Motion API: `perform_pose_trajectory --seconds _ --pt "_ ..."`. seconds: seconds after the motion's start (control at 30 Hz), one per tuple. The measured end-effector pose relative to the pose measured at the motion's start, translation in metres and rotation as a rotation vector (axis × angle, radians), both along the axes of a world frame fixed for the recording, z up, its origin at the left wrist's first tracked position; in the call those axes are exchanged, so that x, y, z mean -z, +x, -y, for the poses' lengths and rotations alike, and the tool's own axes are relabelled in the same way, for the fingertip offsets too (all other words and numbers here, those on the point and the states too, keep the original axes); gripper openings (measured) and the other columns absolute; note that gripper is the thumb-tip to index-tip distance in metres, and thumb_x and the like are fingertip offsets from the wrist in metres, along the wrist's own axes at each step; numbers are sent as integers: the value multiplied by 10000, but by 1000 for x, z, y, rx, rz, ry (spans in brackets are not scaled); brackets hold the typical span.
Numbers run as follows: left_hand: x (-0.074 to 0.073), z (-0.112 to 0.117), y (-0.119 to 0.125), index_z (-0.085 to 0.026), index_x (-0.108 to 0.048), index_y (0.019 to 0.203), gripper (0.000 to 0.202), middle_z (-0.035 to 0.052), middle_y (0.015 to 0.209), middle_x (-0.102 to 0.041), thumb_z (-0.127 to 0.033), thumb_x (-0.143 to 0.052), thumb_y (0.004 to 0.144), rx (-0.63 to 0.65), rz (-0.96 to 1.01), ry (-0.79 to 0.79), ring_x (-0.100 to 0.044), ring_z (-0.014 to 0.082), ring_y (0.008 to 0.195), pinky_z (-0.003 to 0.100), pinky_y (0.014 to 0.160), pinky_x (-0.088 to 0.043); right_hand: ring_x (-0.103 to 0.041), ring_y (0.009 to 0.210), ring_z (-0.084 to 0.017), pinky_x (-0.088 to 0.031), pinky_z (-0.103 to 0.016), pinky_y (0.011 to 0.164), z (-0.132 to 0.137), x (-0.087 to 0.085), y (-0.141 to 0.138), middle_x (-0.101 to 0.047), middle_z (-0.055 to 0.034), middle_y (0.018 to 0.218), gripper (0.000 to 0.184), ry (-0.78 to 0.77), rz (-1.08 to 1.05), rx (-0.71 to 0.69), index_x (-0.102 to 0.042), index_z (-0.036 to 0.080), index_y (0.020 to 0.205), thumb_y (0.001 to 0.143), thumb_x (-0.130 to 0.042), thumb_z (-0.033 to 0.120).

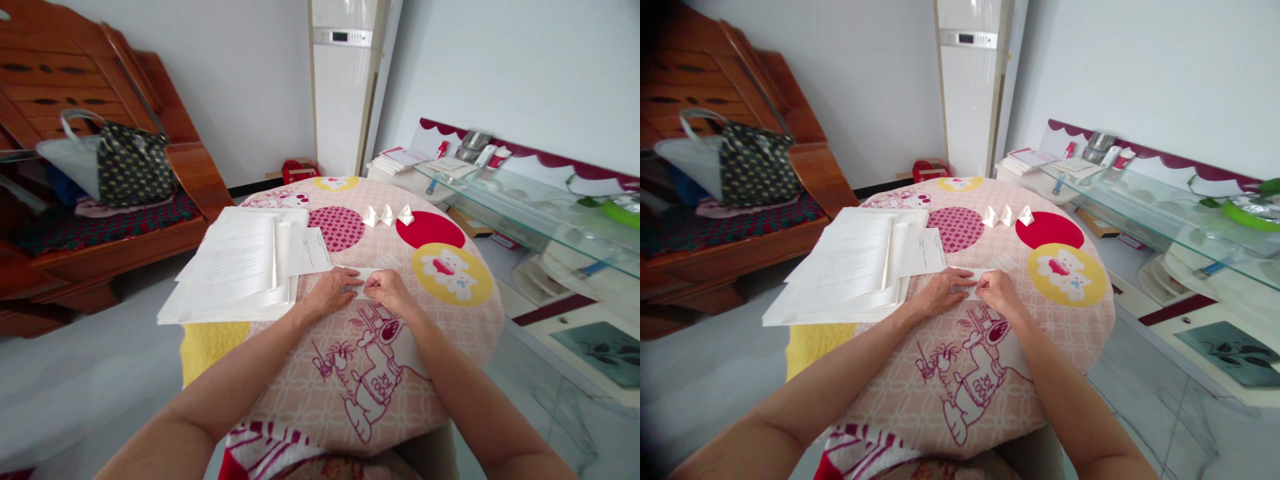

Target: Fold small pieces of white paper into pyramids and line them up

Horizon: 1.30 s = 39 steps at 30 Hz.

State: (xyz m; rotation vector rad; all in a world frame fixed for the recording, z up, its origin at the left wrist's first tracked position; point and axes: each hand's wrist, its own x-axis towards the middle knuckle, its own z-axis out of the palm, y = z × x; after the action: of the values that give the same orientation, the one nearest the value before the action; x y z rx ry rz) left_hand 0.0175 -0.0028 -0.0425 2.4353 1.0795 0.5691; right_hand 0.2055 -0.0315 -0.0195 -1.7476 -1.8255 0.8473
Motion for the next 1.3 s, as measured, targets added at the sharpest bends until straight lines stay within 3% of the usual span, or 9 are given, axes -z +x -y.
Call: perform_pose_trajectory --seconds 0.27,0.4,0.57,0.73,0.9,1.0,1.1,1.3 --pt "0 0 1 -272 -783 1128 345 47 1333 -691 -120 -670 839 -4 -5 11 -634 243 1241 418 1117 -478 -597 649 -164 -358 -260 580 4 -13 -15 -680 -18 632 76 -42 213 -6 -761 188 678 700 -697 155" --pt "0 1 0 -253 -760 1186 387 59 1355 -678 -112 -666 837 -11 -8 0 -625 239 1252 418 1125 -474 -599 635 -163 -351 -261 561 4 -15 -13 -682 -23 625 85 -71 263 -3 -754 183 681 681 -684 134" --pt "3 0 -1 -191 -741 1224 397 93 1358 -674 -131 -684 835 -19 15 -17 -621 244 1255 420 1136 -468 -584 573 -149 -354 -250 535 8 -12 8 -643 -12 557 88 -99 222 38 -701 170 631 652 -653 100" --pt "7 -2 0 -230 -750 1195 370 63 1346 -683 -154 -687 839 -21 42 -1 -634 238 1234 437 1125 -479 -541 500 -138 -336 -248 503 15 -17 33 -577 11 478 123 -99 215 97 -626 173 553 634 -630 80" --pt "6 1 2 -177 -748 1197 357 105 1322 -690 -180 -704 842 -35 57 1 -636 245 1225 425 1123 -475 -514 439 -123 -339 -236 475 17 -25 33 -559 23 457 136 -80 53 59 -599 174 563 660 -592 79" --pt "1 4 4 -150 -747 1202 373 128 1317 -689 -193 -717 833 -53 38 -14 -632 261 1227 420 1126 -469 -549 471 -128 -371 -227 493 13 -19 19 -599 22 510 77 -24 -92 -4 -646 170 663 707 -603 123" --pt "-3 6 6 -151 -746 1212 386 133 1344 -673 -177 -702 830 -62 13 -28 -623 268 1243 421 1134 -460 -552 516 -120 -388 -227 541 7 -8 7 -610 20 546 82 73 -60 -50 -660 161 648 698 -620 109" --pt "-4 5 -1 -199 -741 1231 462 104 1417 -627 -106 -685 783 -69 3 -63 -583 265 1313 429 1172 -427 -539 535 -111 -378 -224 563 4 2 5 -601 29 547 96 90 0 -76 -677 156 644 699 -642 86"
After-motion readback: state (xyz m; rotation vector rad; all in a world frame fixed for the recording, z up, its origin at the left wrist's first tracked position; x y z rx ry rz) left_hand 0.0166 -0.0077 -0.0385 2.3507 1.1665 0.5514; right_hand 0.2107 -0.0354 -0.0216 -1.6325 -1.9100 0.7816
